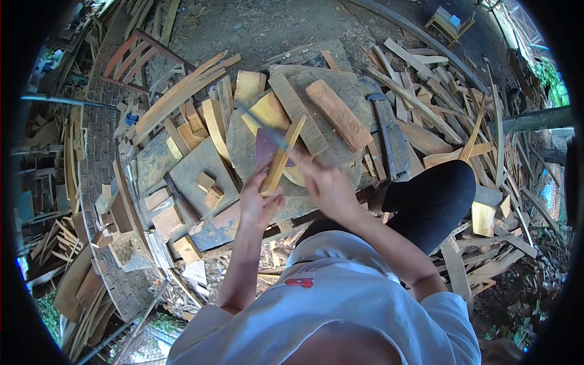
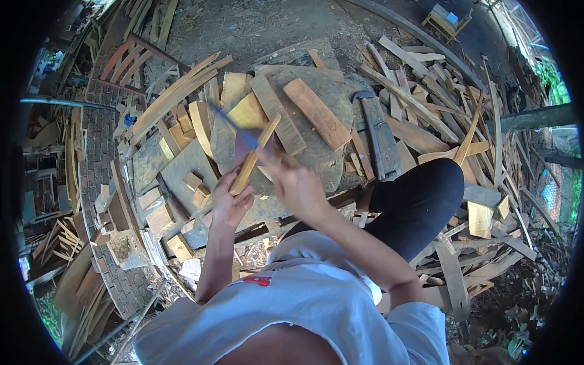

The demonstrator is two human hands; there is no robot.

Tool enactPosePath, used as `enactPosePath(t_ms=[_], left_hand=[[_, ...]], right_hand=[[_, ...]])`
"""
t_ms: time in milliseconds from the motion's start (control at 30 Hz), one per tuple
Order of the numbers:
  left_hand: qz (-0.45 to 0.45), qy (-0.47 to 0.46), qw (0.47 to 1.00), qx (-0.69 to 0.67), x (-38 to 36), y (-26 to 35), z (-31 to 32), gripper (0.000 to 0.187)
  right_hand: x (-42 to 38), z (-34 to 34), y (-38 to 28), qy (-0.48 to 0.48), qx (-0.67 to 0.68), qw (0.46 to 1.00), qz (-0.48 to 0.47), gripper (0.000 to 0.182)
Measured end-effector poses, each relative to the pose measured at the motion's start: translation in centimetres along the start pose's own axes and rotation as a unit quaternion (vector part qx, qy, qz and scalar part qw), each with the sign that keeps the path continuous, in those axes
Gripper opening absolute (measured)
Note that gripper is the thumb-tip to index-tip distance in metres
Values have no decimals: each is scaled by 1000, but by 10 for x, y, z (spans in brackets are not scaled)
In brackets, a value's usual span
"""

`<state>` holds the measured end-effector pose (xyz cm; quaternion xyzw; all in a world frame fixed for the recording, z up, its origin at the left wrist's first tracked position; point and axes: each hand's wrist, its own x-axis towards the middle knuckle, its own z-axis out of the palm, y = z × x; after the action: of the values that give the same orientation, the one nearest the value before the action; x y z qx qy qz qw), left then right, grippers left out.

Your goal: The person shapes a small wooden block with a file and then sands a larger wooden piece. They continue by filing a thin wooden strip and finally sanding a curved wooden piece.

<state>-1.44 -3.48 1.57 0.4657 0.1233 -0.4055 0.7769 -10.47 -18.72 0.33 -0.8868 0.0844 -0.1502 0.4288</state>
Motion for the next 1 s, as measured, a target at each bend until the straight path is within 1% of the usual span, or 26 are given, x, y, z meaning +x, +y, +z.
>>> enactPosePath(t_ms=[33, 67, 100, 133, 200, 233, 267, 300, 333, 367, 400, 433, 467, 500, 533, 600, 633, 667, 733, 767, 800, 867, 900, 933, 967, 1000], left_hand=[[-12, 38, 999, 4, 0, -5, 3, 40], [-22, 74, 997, 9, -1, -7, 4, 39], [-20, 71, 997, 9, 2, -6, 4, 39], [-28, 52, 998, -6, 4, -6, 3, 38], [-41, 37, 998, -23, 4, -9, -7, 37], [-50, 0, 997, -58, 8, -6, -14, 37], [-59, -38, 994, -90, 10, -3, -18, 37], [-37, -33, 998, -42, 6, -4, -15, 37], [-36, -34, 998, -41, 4, -2, -7, 37], [-27, 12, 1000, 3, 1, 0, 4, 37], [-20, 60, 997, 47, -2, 0, 8, 37], [-22, 59, 997, 45, 0, -1, 7, 37], [-29, 80, 996, 28, 2, -2, 4, 37], [-37, 102, 994, 12, 2, -4, 0, 38], [-36, 100, 994, 10, 6, -6, -7, 38], [-31, 6, 999, 10, 11, -10, -24, 39], [-11, -4, 999, 38, 7, -5, -13, 39], [-10, -6, 999, 38, 5, -6, -9, 39], [1, 22, 996, 84, 5, -7, -5, 40], [4, 20, 996, 84, 6, -6, -6, 40], [-1, 16, 997, 77, 6, -7, -12, 40], [-4, 10, 997, 70, 6, -4, -7, 41], [-13, 50, 995, 81, 2, 0, 4, 41], [-24, 91, 991, 92, -1, 1, 10, 42], [-28, 92, 991, 94, -2, 1, 10, 42], [-22, 73, 992, 100, 0, 2, 11, 42]], right_hand=[[-11, -6, -13, -6, 2, 1000, 4, 63], [-19, -12, -25, -71, -8, 997, 20, 62], [-19, -17, -29, -131, -23, 991, 32, 62], [-15, -17, -27, -127, -27, 991, 33, 62], [-5, -11, -24, -99, -27, 995, -6, 60], [3, -7, -23, -70, -21, 997, -15, 58], [12, -3, -16, -68, -19, 997, -19, 58], [21, 1, -5, -54, -33, 998, 10, 57], [25, 3, 1, -41, -48, 997, 39, 56], [22, 4, 5, -37, -50, 997, 39, 60], [15, 4, 0, -39, -51, 997, 41, 60], [6, 1, -9, -57, -66, 996, 7, 63], [-4, -4, -20, -76, -83, 993, -26, 65], [-13, -11, -37, -124, -83, 988, -41, 70], [-12, -13, -35, -124, -85, 988, -42, 70], [-6, -13, -22, -87, -108, 988, -65, 68], [5, -8, 2, -52, -108, 992, -47, 66], [13, -5, 21, -51, -110, 992, -47, 66], [28, -8, 34, -38, -118, 991, 45, 63], [23, -5, 33, -47, -68, 996, 43, 61], [14, -5, 13, -48, -68, 996, 43, 61], [-6, -9, -26, -91, -61, 993, -39, 62], [-10, -13, -32, -129, -61, 988, -64, 61], [-7, -11, -21, -129, -59, 988, -60, 61], [1, -6, 0, -91, -89, 991, -45, 63], [13, -5, 20, -50, -119, 991, -33, 64]])
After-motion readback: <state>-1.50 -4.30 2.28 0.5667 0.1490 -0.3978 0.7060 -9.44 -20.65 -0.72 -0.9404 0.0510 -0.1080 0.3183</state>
